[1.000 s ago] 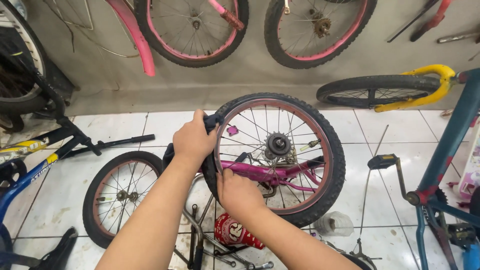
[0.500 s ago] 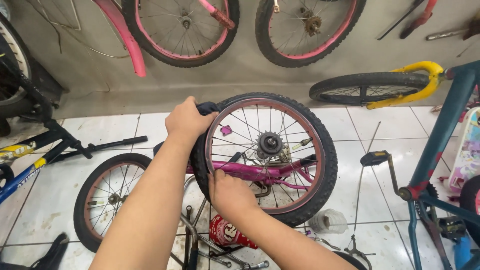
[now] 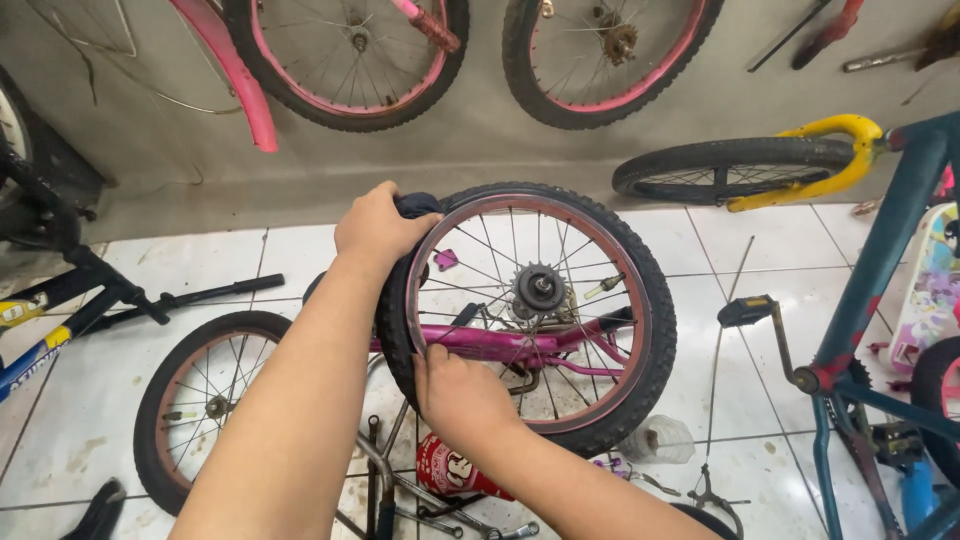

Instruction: The person is wiping the rim and spokes of a bicycle wheel with a cloth to clean it.

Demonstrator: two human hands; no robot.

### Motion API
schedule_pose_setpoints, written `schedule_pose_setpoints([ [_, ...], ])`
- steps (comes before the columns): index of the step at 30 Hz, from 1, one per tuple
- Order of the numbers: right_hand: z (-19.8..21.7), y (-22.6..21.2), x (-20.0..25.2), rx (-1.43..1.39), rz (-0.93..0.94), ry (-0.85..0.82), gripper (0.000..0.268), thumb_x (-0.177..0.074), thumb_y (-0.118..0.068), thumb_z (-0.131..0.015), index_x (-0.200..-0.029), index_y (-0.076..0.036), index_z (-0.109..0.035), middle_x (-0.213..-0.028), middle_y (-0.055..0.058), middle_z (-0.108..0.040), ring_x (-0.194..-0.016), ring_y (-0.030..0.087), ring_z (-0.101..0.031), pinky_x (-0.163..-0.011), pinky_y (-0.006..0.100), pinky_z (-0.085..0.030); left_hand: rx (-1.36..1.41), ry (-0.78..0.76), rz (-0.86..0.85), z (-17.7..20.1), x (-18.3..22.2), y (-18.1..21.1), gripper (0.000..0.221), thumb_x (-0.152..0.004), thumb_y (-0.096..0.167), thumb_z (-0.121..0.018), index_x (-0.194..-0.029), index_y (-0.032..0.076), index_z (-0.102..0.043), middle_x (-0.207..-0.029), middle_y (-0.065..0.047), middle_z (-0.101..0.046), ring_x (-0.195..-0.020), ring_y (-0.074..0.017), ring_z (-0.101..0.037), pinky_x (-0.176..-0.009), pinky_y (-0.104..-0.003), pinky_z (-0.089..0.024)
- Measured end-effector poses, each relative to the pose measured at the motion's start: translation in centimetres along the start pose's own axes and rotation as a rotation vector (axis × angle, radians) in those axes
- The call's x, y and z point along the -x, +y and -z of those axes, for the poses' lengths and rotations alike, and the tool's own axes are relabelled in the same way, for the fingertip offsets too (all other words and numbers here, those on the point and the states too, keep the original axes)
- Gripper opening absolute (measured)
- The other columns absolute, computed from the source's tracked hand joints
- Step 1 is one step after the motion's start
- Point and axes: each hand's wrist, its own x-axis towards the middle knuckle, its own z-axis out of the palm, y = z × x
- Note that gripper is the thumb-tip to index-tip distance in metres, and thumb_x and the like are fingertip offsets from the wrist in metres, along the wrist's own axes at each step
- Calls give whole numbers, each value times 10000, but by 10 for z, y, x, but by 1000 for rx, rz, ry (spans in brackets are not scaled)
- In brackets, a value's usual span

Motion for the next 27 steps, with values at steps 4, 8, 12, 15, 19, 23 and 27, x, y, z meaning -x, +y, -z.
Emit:
schedule_pose_setpoints([
  [4, 1, 0, 0, 8, -6, 2, 320, -1057, -269, -475, -907, -7, -580, -674, 202, -697, -544, 444, -673, -511, 519, -551, -37, 17, -15, -3, -7, 7, 580, -758, 605, -804, -1064, 122, -703, -992, -56, -761, -947, -238, -719, -826, -370, -528],
  [8, -1, 0, 1, 14, 19, 39, 296, -1051, -247, -493, -903, -4, -577, -643, 199, -685, -517, 432, -668, -483, 505, -547, -8, -21, 16, 5, -7, 13, 587, -701, 598, -830, -1043, 131, -734, -965, -48, -768, -925, -230, -724, -835, -358, -534],
  [12, -1, 1, 1, 18, 28, 5, 294, -1053, -248, -485, -935, 6, -575, -667, 199, -694, -531, 440, -670, -492, 511, -543, -41, -9, -11, -4, -12, 18, 561, -764, 614, -791, -1035, 126, -735, -963, -60, -768, -929, -257, -725, -826, -380, -536],
  [15, 7, -3, 1, 10, 46, 6, 285, -1054, -231, -486, -927, 6, -578, -649, 189, -690, -499, 416, -670, -462, 488, -538, -43, -21, -15, -6, -15, 25, 590, -770, 598, -790, -1097, 110, -741, -1011, -74, -770, -950, -263, -730, -832, -380, -542],
  [19, 4, -3, 2, -2, 10, 23, 286, -1051, -242, -498, -900, -9, -567, -647, 196, -684, -485, 444, -651, -459, 523, -529, -55, -44, -48, -9, -26, 35, 556, -757, 611, -803, -987, 107, -760, -921, -65, -767, -870, -256, -726, -796, -367, -539],
  [23, 5, -3, 2, 7, 10, -21, 301, -1053, -252, -491, -913, 0, -578, -691, 201, -695, -509, 437, -652, -472, 503, -532, -59, -60, -71, -14, -37, 48, 555, -707, 609, -840, -977, 129, -772, -950, -63, -775, -893, -267, -725, -816, -383, -538],
  [27, 13, -7, 2, -48, 21, 16, 284, -1046, -231, -509, -906, 6, -579, -677, 200, -687, -491, 431, -638, -449, 499, -515, -11, -152, -53, -13, -46, 57, 517, -691, 581, -889, -915, 133, -762, -875, -24, -767, -852, -218, -721, -825, -355, -530],
])
